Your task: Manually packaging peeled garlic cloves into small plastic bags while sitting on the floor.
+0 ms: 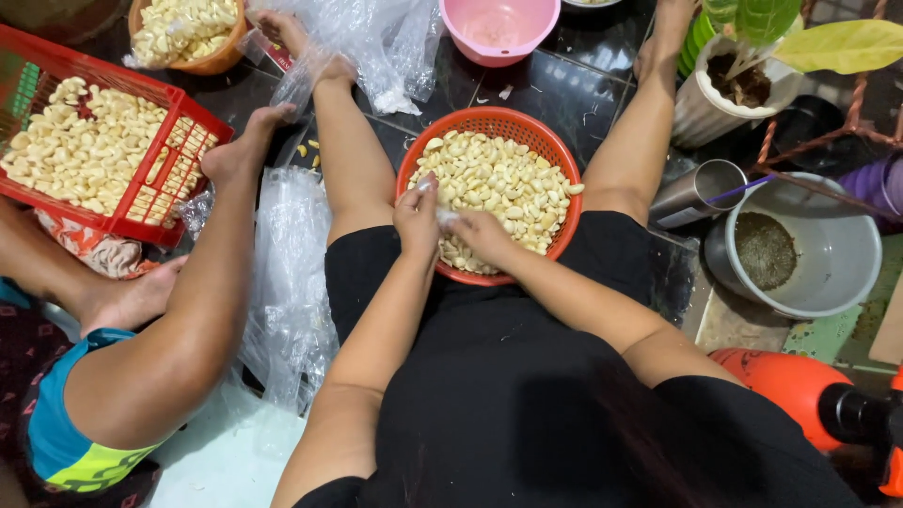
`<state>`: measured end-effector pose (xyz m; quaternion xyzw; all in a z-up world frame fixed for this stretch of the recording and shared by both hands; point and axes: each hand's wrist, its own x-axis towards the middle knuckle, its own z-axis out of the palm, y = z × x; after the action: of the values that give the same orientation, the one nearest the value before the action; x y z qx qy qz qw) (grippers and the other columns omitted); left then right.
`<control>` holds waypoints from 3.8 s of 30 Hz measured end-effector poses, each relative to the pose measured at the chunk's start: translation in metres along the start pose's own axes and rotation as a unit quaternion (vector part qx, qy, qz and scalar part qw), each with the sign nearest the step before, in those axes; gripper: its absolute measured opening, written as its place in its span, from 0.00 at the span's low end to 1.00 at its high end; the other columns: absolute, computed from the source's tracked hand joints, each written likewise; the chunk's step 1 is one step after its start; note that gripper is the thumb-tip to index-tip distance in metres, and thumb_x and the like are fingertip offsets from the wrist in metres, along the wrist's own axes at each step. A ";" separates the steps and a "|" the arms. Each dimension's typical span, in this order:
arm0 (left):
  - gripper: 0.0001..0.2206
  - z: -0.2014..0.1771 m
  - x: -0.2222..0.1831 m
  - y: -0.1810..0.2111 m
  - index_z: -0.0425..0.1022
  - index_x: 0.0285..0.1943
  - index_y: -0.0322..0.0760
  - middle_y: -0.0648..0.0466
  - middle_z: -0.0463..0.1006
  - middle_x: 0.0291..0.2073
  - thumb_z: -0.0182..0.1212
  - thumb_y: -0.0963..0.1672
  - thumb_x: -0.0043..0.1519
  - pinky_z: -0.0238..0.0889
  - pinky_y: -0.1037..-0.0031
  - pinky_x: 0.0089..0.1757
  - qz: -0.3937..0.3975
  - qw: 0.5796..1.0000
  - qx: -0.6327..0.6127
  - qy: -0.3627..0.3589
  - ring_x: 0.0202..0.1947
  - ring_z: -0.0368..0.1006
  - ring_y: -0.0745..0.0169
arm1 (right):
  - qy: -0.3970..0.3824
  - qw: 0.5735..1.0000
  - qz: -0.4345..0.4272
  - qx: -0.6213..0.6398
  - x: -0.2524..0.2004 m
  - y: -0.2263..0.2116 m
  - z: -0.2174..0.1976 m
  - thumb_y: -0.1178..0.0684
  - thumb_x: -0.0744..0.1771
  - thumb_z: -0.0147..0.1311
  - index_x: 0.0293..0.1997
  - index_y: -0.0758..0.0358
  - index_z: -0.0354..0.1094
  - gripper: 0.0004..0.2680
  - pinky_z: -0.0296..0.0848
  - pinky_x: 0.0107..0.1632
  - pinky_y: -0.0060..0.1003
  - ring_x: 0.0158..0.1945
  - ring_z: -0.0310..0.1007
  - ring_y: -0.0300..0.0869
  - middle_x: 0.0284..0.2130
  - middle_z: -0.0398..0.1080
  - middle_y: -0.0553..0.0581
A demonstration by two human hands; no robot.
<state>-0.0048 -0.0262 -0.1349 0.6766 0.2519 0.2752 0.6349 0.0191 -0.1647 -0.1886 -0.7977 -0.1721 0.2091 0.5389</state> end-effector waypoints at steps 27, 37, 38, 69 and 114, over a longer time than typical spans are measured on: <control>0.25 -0.034 -0.039 0.072 0.78 0.49 0.42 0.58 0.72 0.44 0.75 0.55 0.47 0.49 0.46 0.52 0.308 0.809 0.321 -0.383 0.59 0.58 0.48 | 0.088 0.909 -0.094 -0.396 -0.040 -0.130 -0.080 0.43 0.64 0.66 0.30 0.55 0.74 0.10 0.27 0.62 0.88 0.78 0.39 0.61 0.62 0.63 0.56; 0.38 -0.028 -0.042 0.064 0.70 0.66 0.39 0.57 0.70 0.61 0.74 0.56 0.48 0.51 0.54 0.54 0.331 0.775 0.351 -0.408 0.62 0.57 0.49 | 0.112 0.909 -0.072 -0.395 -0.020 -0.091 -0.077 0.50 0.61 0.57 0.26 0.54 0.72 0.03 0.29 0.62 0.90 0.77 0.41 0.56 0.58 0.66 0.49; 0.37 -0.028 -0.042 0.063 0.71 0.67 0.39 0.57 0.70 0.62 0.74 0.56 0.49 0.52 0.56 0.54 0.345 0.782 0.337 -0.395 0.61 0.57 0.49 | 0.124 0.915 -0.076 -0.376 -0.017 -0.087 -0.079 0.50 0.60 0.56 0.26 0.53 0.72 0.03 0.30 0.62 0.90 0.77 0.43 0.54 0.57 0.66 0.48; 0.40 -0.036 -0.043 0.101 0.75 0.65 0.38 0.44 0.75 0.59 0.74 0.62 0.49 0.61 0.52 0.57 0.333 0.855 -0.053 -0.395 0.56 0.70 0.40 | 0.026 0.955 -0.167 0.245 -0.042 -0.099 -0.099 0.58 0.64 0.53 0.32 0.68 0.64 0.04 0.58 0.66 0.51 0.66 0.61 0.57 0.58 0.66 0.70; 0.14 -0.032 0.013 0.051 0.75 0.42 0.43 0.50 0.71 0.57 0.75 0.49 0.56 0.63 0.58 0.54 0.259 0.927 0.132 -0.236 0.52 0.70 0.48 | 0.243 0.956 0.040 0.158 0.077 -0.004 -0.204 0.45 0.72 0.46 0.45 0.59 0.65 0.09 0.74 0.23 0.36 0.24 0.77 0.43 0.26 0.69 0.56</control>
<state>-0.0178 0.0020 -0.0817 0.8415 -0.0550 0.2271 0.4871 0.1907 -0.2854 -0.1285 -0.7354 0.0313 0.0554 0.6746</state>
